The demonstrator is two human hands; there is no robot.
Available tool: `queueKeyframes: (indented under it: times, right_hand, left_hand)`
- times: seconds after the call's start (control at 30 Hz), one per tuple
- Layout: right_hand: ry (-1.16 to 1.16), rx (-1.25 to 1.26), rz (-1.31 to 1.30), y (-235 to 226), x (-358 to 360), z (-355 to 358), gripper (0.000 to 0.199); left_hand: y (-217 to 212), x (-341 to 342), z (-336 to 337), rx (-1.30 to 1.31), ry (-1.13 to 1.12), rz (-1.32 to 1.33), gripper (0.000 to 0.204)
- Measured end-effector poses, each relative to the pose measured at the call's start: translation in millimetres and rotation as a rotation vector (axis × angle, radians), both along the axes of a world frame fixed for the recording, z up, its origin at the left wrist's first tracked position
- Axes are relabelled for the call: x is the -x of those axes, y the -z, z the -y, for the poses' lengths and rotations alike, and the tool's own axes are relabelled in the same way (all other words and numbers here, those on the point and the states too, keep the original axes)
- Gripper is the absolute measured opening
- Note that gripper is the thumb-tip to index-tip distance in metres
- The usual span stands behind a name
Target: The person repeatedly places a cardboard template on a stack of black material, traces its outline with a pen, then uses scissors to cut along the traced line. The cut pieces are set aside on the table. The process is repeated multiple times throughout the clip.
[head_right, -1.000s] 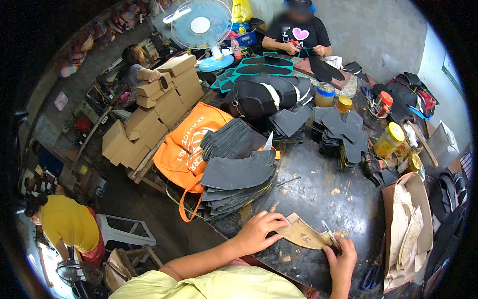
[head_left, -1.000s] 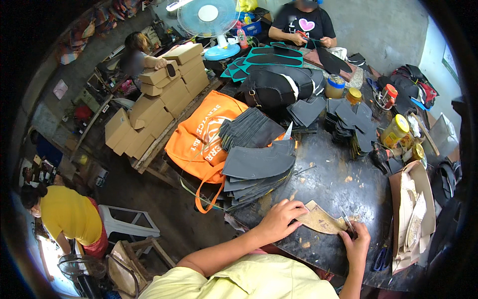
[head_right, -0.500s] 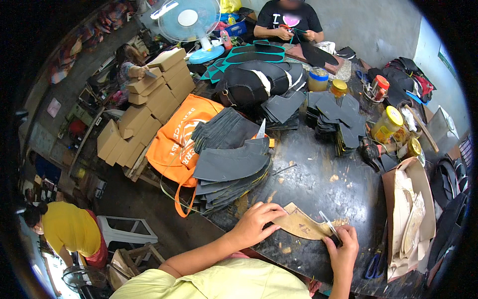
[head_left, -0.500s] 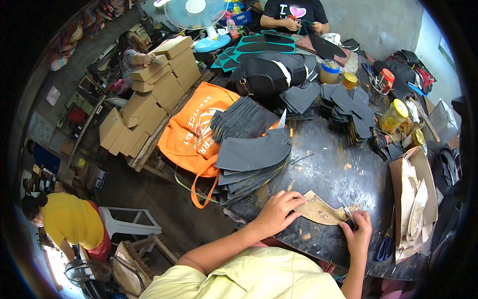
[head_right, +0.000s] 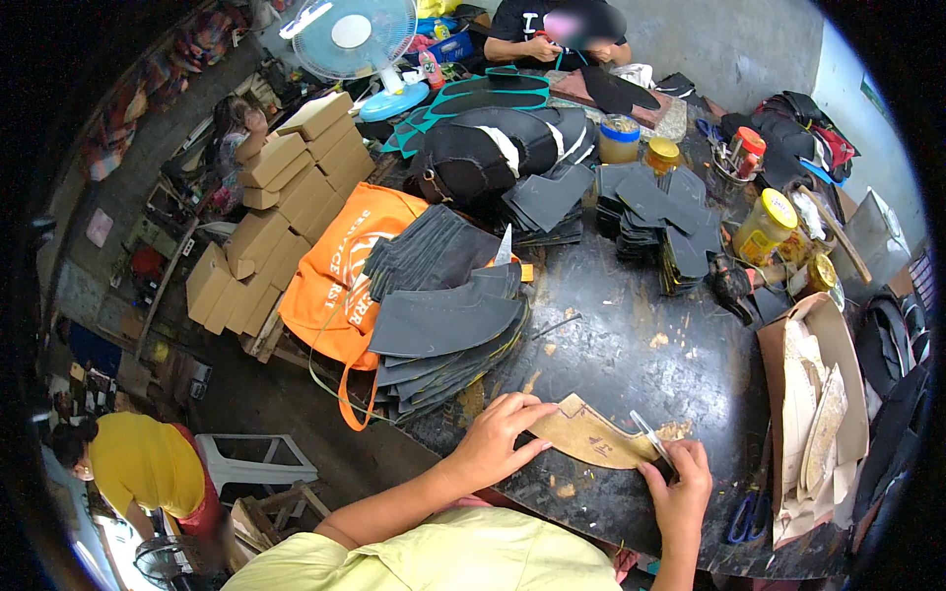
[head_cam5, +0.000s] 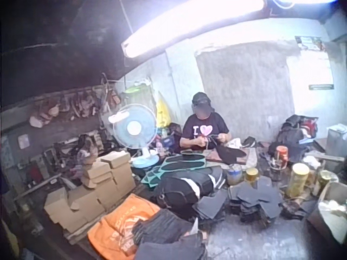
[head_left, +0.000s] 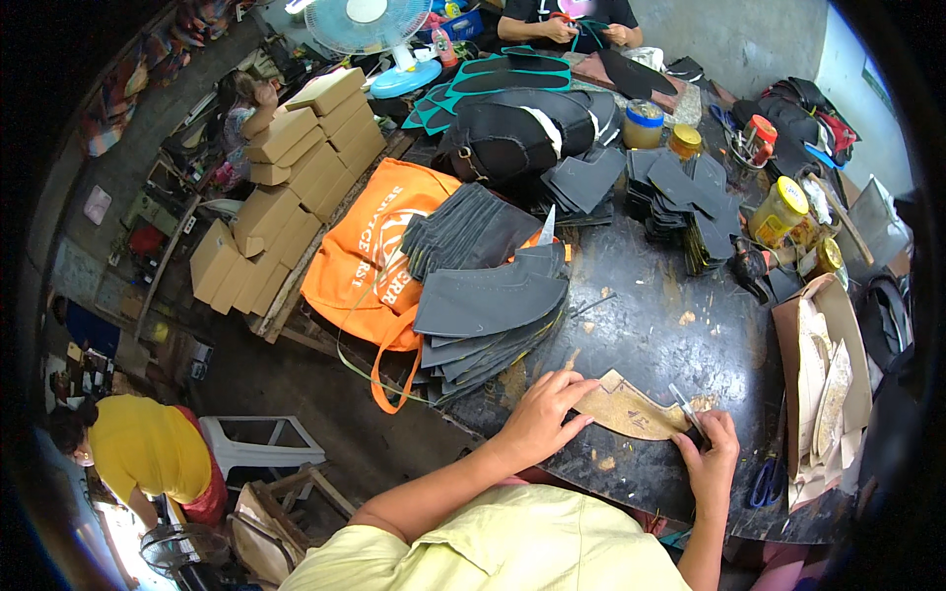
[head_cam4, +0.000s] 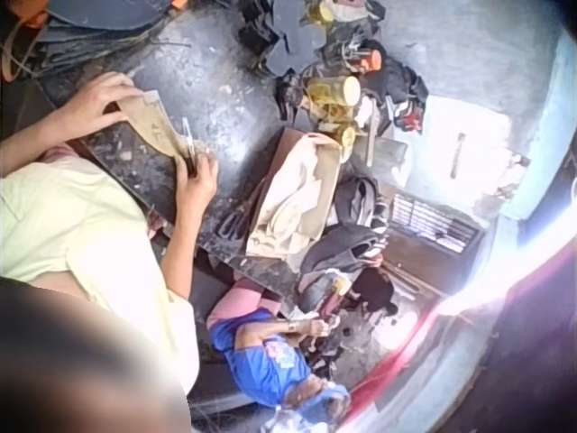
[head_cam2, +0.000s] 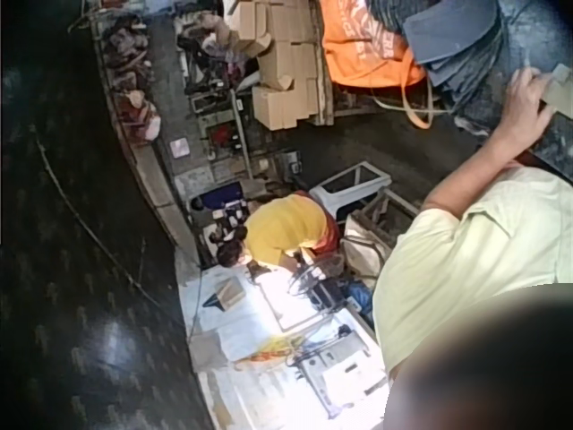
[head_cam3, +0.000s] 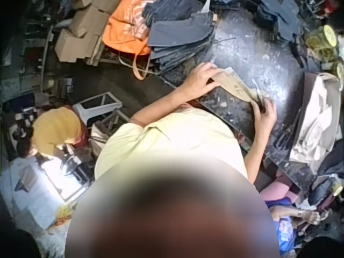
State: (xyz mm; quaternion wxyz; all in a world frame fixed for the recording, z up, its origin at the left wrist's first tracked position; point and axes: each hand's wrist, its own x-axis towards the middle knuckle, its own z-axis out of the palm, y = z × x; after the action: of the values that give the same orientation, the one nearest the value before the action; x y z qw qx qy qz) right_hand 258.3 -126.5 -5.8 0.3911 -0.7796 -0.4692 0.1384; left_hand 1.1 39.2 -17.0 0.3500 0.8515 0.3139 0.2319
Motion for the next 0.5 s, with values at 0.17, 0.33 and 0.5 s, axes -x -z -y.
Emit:
queueKeyframes:
  times: [0.17,0.33,0.5]
  right_hand:
    - [-0.024,-0.016,0.06,-0.5,-1.3,-1.1,0.038]
    - [-0.037,-0.012,0.077,3.8,-5.5,3.7,0.035]
    - [-0.023,0.009,-0.007,3.6,-6.6,3.9,0.035]
  left_hand:
    - [-0.5,-1.1,-1.5,-0.024,-0.036,0.002,0.054]
    - [4.3,-2.0,-2.1,-0.046,-0.035,0.024,0.053]
    - [2.6,-4.4,-4.1,-0.029,-0.028,-0.002,0.054]
